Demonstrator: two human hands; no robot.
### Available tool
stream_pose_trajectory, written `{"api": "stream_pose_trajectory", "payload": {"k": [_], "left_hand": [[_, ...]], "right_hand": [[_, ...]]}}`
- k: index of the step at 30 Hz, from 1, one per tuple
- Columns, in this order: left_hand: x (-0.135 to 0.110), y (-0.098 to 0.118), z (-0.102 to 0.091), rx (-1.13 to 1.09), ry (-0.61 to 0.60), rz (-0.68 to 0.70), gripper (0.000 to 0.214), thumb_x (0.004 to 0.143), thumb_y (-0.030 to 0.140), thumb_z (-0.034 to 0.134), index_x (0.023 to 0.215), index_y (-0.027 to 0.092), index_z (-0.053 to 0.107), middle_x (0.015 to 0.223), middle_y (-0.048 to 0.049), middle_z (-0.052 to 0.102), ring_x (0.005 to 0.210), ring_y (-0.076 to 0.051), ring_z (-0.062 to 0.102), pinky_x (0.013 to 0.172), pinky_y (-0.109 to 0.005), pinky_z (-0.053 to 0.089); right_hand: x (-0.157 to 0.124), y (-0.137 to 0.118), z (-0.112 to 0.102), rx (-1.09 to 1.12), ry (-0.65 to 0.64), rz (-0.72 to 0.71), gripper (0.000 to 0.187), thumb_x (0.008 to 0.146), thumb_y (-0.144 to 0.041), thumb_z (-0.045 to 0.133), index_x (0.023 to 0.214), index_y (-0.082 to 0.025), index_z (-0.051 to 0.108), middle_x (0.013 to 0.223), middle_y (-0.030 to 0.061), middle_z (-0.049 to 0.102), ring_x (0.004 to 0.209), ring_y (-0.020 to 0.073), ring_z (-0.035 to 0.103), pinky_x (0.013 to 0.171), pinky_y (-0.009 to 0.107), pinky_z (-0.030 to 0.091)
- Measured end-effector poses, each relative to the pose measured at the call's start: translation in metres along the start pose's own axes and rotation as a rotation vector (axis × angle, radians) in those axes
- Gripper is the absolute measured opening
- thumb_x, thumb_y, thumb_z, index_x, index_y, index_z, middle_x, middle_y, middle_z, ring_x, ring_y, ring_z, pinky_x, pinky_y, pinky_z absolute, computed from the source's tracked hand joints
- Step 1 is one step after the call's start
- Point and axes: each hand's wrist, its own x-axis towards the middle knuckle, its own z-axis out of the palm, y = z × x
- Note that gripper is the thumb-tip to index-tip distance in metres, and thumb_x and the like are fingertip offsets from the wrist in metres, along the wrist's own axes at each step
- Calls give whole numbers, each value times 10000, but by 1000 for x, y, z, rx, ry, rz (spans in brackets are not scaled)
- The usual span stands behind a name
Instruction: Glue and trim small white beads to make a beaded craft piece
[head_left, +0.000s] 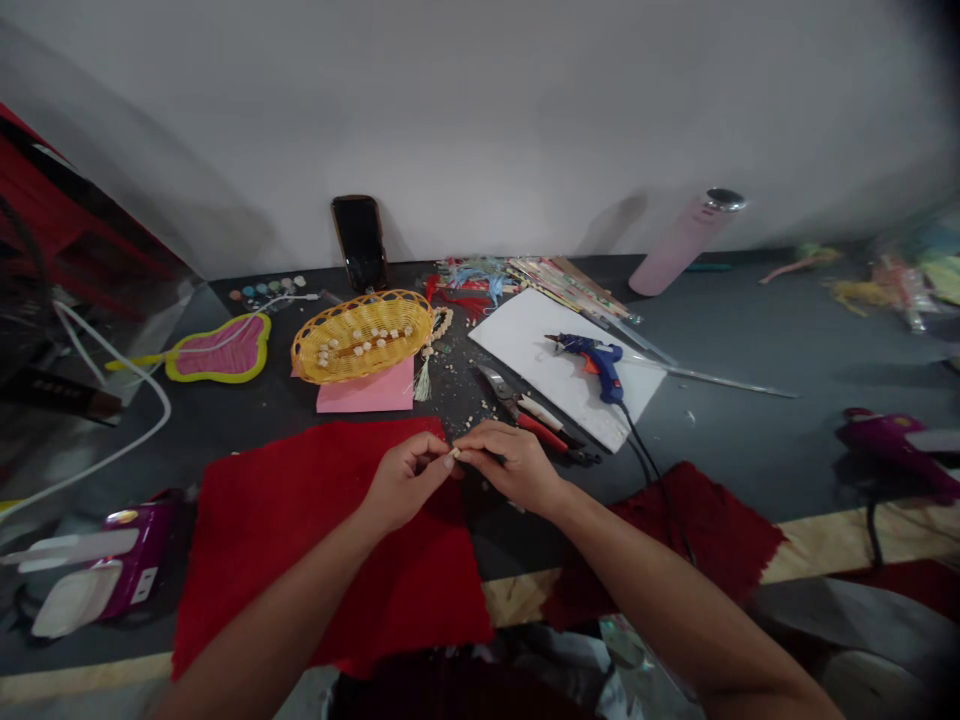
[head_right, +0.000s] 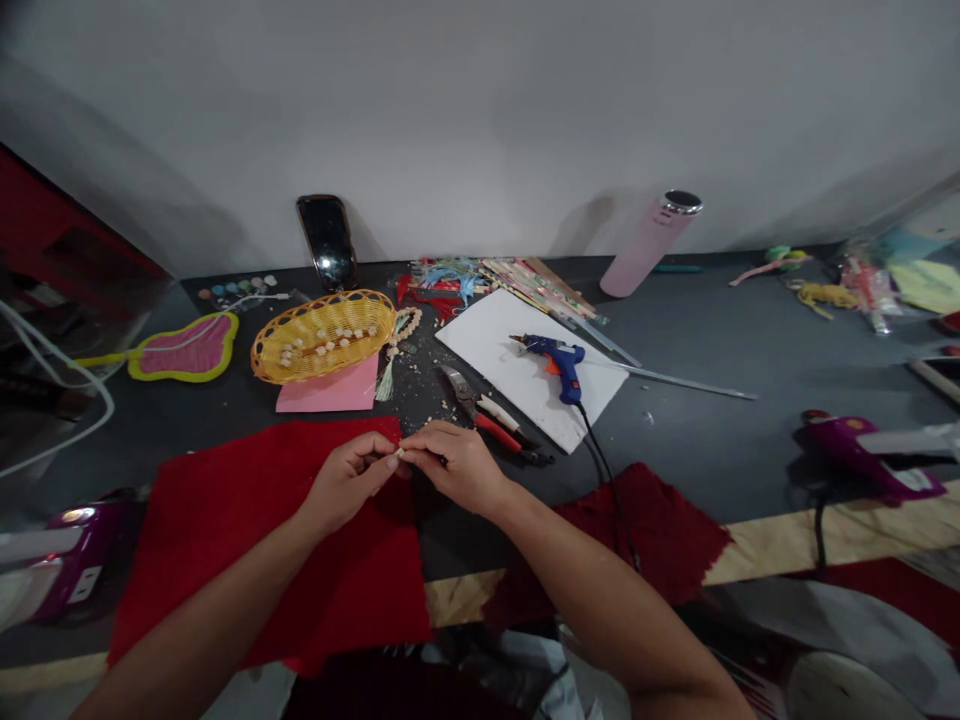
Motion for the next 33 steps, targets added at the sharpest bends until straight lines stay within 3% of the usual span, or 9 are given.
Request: {"api": "stream_pose_trajectory", "payload": {"k": [27, 33], "left_hand": [[-1, -3, 1, 34, 28, 45, 124, 791, 277, 556, 754, 161, 575, 677, -9, 639, 637, -113, 585, 612, -221, 422], [0, -2, 2, 0, 45, -4, 125, 776, 281, 574, 746, 160, 577, 654, -2, 642, 568, -89, 550, 537, -193, 387]], "right_hand": [[0, -1, 1, -8, 11, 5, 140, 862, -223, 542, 922, -190, 663, 797, 58, 672, 747, 139, 622, 682, 256, 514], [-3, 3, -1, -57, -14, 4, 156, 868, -214, 526, 955, -185, 653, 826, 62, 666, 769, 137, 615, 700, 256, 512]]}}
